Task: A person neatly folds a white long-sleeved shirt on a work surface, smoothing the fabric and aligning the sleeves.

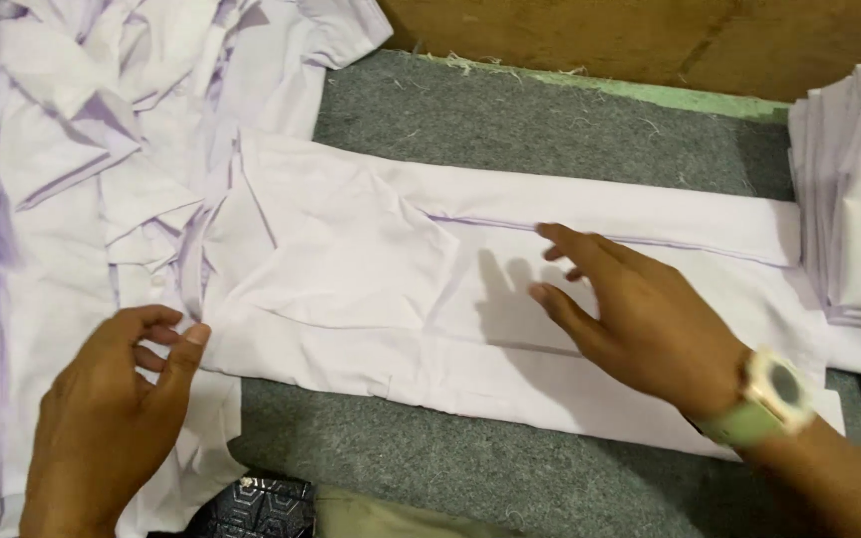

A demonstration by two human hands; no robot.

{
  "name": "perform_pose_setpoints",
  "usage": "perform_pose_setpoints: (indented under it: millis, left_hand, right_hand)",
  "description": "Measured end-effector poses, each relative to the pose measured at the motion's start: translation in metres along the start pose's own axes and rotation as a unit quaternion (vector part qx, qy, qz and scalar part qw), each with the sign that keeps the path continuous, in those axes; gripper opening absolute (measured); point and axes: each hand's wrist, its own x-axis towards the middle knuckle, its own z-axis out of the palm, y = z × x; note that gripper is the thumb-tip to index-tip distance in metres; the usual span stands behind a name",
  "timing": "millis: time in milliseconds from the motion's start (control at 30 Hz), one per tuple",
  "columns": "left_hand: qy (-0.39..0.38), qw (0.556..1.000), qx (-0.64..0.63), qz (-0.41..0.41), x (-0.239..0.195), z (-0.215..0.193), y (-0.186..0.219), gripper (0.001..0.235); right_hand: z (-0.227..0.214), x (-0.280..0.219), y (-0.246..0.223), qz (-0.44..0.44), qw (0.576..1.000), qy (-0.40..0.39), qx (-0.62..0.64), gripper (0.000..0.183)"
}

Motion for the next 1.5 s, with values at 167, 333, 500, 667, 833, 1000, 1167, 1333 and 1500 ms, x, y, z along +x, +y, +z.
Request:
perform_pose_setpoints:
  millis: [167,333,500,667,833,1000,1167,1333,1500]
  left_hand:
    - [-0.119,0.980,-0.094,-0.128,-0.004,-0.019,-0.002,0.031]
    - [-0.156,0.969,-0.122,-0.148,0.003,-0.016,-0.010,0.030]
    - [-0.138,0.950,-0.239,-0.149,0.004,-0.005,-0.028,0.017]
    - [-0.175,0.933,-0.300,-0.094,0.004,-0.001,-0.056,0.018]
    - [-0.194,0.903,-0.372,-0.096,0.008,0.009,-0.069,0.018]
    - [-0.184,0.889,-0.409,-0.095,0.009,0.017,-0.067,0.021]
    - [-0.148,0.899,-0.389,-0.133,0.005,0.015,-0.040,0.024]
    - [-0.097,0.890,-0.428,-0.123,0.010,0.032,-0.063,0.028]
    - [-0.072,0.893,-0.420,-0.144,0.010,0.033,-0.063,0.028]
  right_hand:
    - [0.039,0.102,-0.047,-0.130,0.988,-0.029,0.081,0.050]
    - [0.067,0.144,-0.088,-0.135,0.989,-0.015,0.056,0.049]
    - [0.099,0.159,-0.093,-0.160,0.984,0.073,0.027,0.055]
    - [0.139,0.173,-0.067,-0.208,0.961,0.183,-0.016,0.038]
    - [0.144,0.173,-0.068,-0.196,0.959,0.195,-0.059,0.035]
    - [0.147,0.176,-0.065,-0.177,0.961,0.195,-0.078,0.042]
    - [0.141,0.184,-0.066,-0.197,0.954,0.221,-0.049,0.043]
    - [0.138,0.184,-0.069,-0.191,0.935,0.286,-0.081,0.048]
    - [0.144,0.189,-0.066,-0.179,0.947,0.254,-0.079,0.050]
